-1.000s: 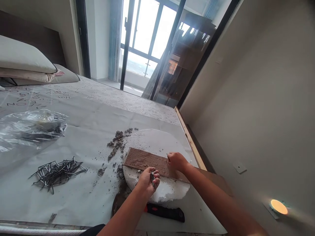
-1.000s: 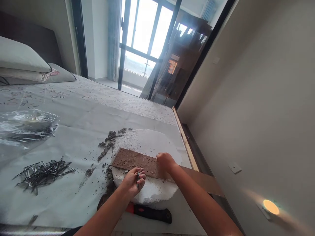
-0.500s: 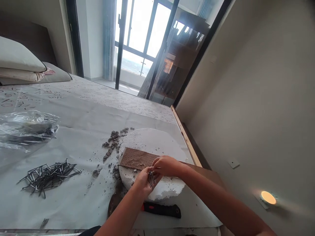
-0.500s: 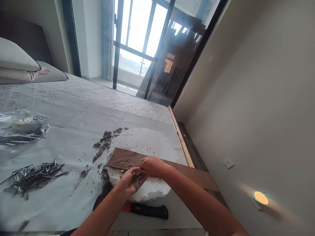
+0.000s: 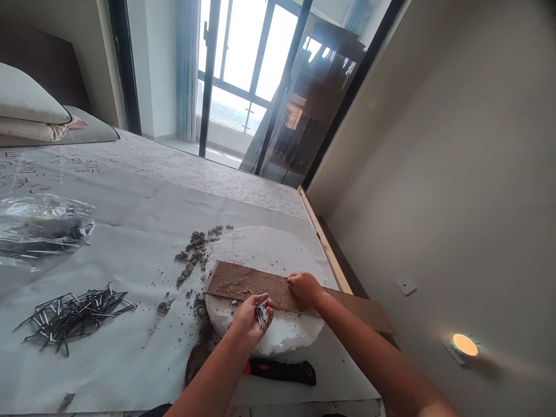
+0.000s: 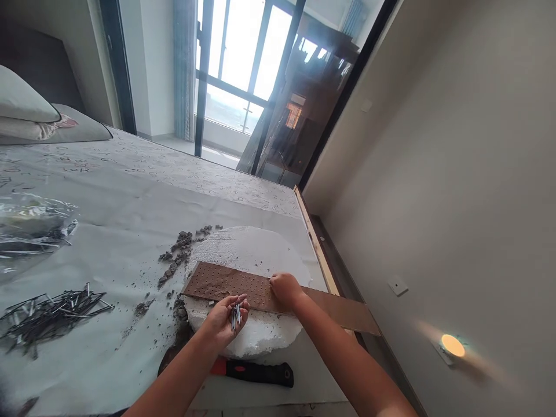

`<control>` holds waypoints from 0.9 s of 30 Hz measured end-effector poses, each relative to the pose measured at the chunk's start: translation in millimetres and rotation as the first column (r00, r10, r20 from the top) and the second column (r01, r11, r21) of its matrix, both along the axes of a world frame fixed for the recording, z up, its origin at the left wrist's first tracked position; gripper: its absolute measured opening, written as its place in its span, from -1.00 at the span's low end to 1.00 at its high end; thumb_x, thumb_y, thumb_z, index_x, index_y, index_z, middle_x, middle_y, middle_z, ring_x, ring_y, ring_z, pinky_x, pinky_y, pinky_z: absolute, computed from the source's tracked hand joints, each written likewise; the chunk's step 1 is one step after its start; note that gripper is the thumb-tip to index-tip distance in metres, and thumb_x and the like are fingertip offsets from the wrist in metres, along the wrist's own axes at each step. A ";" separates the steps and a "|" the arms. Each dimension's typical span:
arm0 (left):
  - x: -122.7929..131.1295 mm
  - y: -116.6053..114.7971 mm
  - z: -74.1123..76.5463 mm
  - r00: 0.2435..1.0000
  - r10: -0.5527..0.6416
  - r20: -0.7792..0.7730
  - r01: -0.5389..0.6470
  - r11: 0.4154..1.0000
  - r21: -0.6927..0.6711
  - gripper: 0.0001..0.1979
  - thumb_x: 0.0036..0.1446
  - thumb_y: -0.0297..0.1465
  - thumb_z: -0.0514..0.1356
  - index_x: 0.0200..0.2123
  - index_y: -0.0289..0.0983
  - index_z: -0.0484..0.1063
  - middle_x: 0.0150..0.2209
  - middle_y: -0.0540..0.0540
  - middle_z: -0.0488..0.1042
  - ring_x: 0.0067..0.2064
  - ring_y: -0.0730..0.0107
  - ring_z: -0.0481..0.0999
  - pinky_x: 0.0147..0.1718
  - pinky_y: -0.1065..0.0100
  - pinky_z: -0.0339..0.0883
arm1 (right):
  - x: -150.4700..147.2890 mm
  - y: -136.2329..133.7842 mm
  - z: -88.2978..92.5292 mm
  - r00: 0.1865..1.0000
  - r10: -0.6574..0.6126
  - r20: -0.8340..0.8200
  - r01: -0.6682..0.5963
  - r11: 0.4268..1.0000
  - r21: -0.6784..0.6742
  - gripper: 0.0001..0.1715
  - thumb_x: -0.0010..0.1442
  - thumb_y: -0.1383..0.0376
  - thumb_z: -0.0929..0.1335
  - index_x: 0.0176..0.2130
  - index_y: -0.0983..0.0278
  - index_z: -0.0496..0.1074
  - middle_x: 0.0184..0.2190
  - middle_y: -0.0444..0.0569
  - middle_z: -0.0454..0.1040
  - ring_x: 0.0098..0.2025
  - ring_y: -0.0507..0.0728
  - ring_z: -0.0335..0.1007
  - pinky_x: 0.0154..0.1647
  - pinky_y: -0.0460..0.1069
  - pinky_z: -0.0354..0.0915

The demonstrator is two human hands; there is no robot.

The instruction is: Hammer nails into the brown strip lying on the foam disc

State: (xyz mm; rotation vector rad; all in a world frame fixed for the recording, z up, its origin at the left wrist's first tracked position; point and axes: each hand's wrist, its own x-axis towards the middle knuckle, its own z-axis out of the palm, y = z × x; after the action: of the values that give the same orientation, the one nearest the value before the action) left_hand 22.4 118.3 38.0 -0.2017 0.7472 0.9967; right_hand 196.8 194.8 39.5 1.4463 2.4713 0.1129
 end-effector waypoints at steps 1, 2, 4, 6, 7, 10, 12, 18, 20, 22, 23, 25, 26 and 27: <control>0.1 0.6 -0.5 1.000 0.008 0.003 -0.008 1.000 -0.005 -0.93 0.08 -0.57 0.01 -0.42 -0.35 0.24 -0.59 -0.01 0.28 -0.61 0.56 0.36 -0.68 0.55 0.32 | -0.6 1.4 -3.1 1.000 0.005 0.017 -0.005 1.000 0.000 -0.78 0.22 0.32 0.24 -0.27 0.40 0.43 -0.25 0.04 0.49 -0.21 0.09 0.40 -0.15 0.06 0.30; 0.3 1.3 -1.1 1.000 0.015 0.002 -0.015 1.000 -0.013 -0.92 0.08 -0.57 0.01 -0.43 -0.35 0.23 -0.59 -0.01 0.28 -0.61 0.56 0.36 -0.69 0.56 0.31 | -0.8 2.9 -5.2 0.999 0.010 0.032 -0.010 1.000 0.001 -0.78 0.22 0.31 0.25 -0.26 0.39 0.42 -0.25 0.02 0.48 -0.20 0.09 0.40 -0.15 0.07 0.31; 1.0 2.8 -2.7 1.000 0.021 0.003 -0.021 0.999 -0.025 -0.92 0.08 -0.57 0.01 -0.44 -0.34 0.23 -0.58 -0.02 0.29 -0.61 0.56 0.36 -0.70 0.56 0.30 | -0.4 5.7 -7.4 0.998 0.020 0.058 -0.020 1.000 0.003 -0.80 0.22 0.31 0.26 -0.26 0.39 0.42 -0.25 0.00 0.47 -0.21 0.09 0.40 -0.17 0.07 0.33; 2.0 3.9 -4.7 1.000 0.026 0.007 -0.026 0.999 -0.028 -0.91 0.07 -0.58 0.00 -0.44 -0.34 0.22 -0.57 -0.02 0.29 -0.60 0.56 0.35 -0.70 0.55 0.30 | 0.2 7.7 -8.5 0.997 0.027 0.078 -0.027 1.000 0.004 -0.81 0.21 0.32 0.27 -0.26 0.39 0.41 -0.26 0.00 0.47 -0.21 0.09 0.40 -0.18 0.06 0.34; 2.5 4.1 -5.6 1.000 0.030 0.009 -0.029 0.999 -0.024 -0.91 0.07 -0.58 0.00 -0.44 -0.34 0.22 -0.57 -0.03 0.29 -0.60 0.55 0.35 -0.70 0.55 0.30 | 0.4 8.4 -9.1 0.996 0.028 0.086 -0.028 1.000 0.005 -0.81 0.21 0.32 0.27 -0.25 0.39 0.41 -0.25 0.00 0.47 -0.21 0.09 0.40 -0.18 0.06 0.34; 3.6 3.6 -7.6 0.999 0.037 0.011 -0.037 0.999 -0.001 -0.91 0.06 -0.60 0.00 -0.44 -0.34 0.21 -0.56 -0.05 0.30 -0.58 0.55 0.35 -0.69 0.55 0.31 | -0.5 9.6 -11.6 0.994 0.031 0.108 -0.031 1.000 0.001 -0.81 0.20 0.30 0.28 -0.24 0.39 0.40 -0.24 0.00 0.46 -0.21 0.09 0.39 -0.18 0.06 0.34; 3.7 2.7 -7.8 1.000 0.029 0.009 -0.030 0.999 0.011 -0.92 0.06 -0.59 0.01 -0.44 -0.34 0.21 -0.55 -0.06 0.30 -0.59 0.56 0.33 -0.68 0.54 0.31 | -2.2 10.1 -13.1 0.992 0.034 0.121 -0.033 0.999 -0.004 -0.81 0.19 0.30 0.29 -0.24 0.39 0.40 -0.24 0.00 0.45 -0.21 0.09 0.39 -0.18 0.06 0.34; 2.6 3.4 -7.8 0.999 0.033 0.012 -0.033 0.999 -0.007 -0.92 0.07 -0.58 -0.01 -0.44 -0.34 0.21 -0.56 -0.05 0.29 -0.59 0.56 0.33 -0.67 0.55 0.31 | -8.1 13.0 -8.7 0.987 0.041 0.153 -0.036 0.999 -0.032 -0.78 0.20 0.27 0.29 -0.24 0.40 0.41 -0.25 0.02 0.46 -0.21 0.09 0.39 -0.17 0.06 0.34; 2.3 4.3 -8.6 1.000 0.027 0.013 -0.027 1.000 -0.004 -0.91 0.07 -0.58 -0.01 -0.45 -0.34 0.21 -0.56 -0.05 0.30 -0.60 0.56 0.33 -0.67 0.54 0.31 | -9.4 14.2 -5.5 0.987 0.031 0.158 -0.025 0.999 -0.037 -0.77 0.20 0.26 0.28 -0.25 0.39 0.41 -0.24 0.01 0.46 -0.21 0.09 0.39 -0.17 0.07 0.34; 2.1 4.8 -9.1 0.999 0.029 0.018 -0.029 1.000 0.000 -0.91 0.06 -0.58 -0.01 -0.45 -0.34 0.21 -0.56 -0.05 0.30 -0.60 0.56 0.33 -0.68 0.54 0.31 | -10.3 15.1 -2.9 0.987 0.017 0.158 -0.010 0.999 -0.041 -0.77 0.20 0.25 0.28 -0.24 0.38 0.41 -0.23 0.00 0.46 -0.20 0.09 0.39 -0.16 0.08 0.33; 2.1 4.8 -9.0 0.999 0.029 0.022 -0.029 1.000 -0.001 -0.91 0.06 -0.58 -0.02 -0.46 -0.34 0.21 -0.57 -0.05 0.30 -0.60 0.55 0.33 -0.68 0.54 0.31 | -10.6 15.5 -2.1 0.987 0.008 0.158 -0.001 0.999 -0.043 -0.77 0.20 0.25 0.28 -0.24 0.38 0.41 -0.23 0.00 0.46 -0.19 0.09 0.39 -0.15 0.08 0.33; 2.2 4.6 -8.0 0.999 0.025 0.031 -0.025 1.000 -0.007 -0.91 0.06 -0.57 -0.02 -0.46 -0.33 0.20 -0.57 -0.05 0.30 -0.61 0.55 0.33 -0.69 0.53 0.30 | -10.9 16.1 -1.5 0.987 -0.015 0.160 0.023 0.999 -0.049 -0.76 0.20 0.24 0.28 -0.24 0.37 0.41 -0.22 0.00 0.45 -0.19 0.09 0.39 -0.15 0.09 0.33; 2.3 4.4 -7.3 0.999 0.021 0.037 -0.021 1.000 -0.012 -0.91 0.05 -0.57 -0.02 -0.46 -0.33 0.20 -0.57 -0.04 0.30 -0.61 0.55 0.33 -0.70 0.53 0.30 | -11.0 16.4 -1.5 0.987 -0.028 0.160 0.036 0.998 -0.051 -0.76 0.20 0.24 0.27 -0.23 0.37 0.41 -0.22 0.01 0.45 -0.18 0.10 0.39 -0.14 0.09 0.32; 2.5 4.1 -6.5 0.999 0.019 0.043 -0.019 1.000 -0.016 -0.91 0.05 -0.58 -0.02 -0.46 -0.33 0.20 -0.57 -0.04 0.30 -0.62 0.55 0.33 -0.70 0.53 0.30 | -11.0 17.0 -1.7 0.986 -0.040 0.160 0.049 0.997 -0.053 -0.76 0.21 0.24 0.27 -0.23 0.36 0.41 -0.21 0.01 0.45 -0.17 0.10 0.38 -0.13 0.09 0.32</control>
State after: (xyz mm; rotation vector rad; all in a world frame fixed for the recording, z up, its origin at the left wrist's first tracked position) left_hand 24.8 122.4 31.5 -0.2434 0.7146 1.0019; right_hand 185.8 211.8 37.8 1.4110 2.2947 0.1427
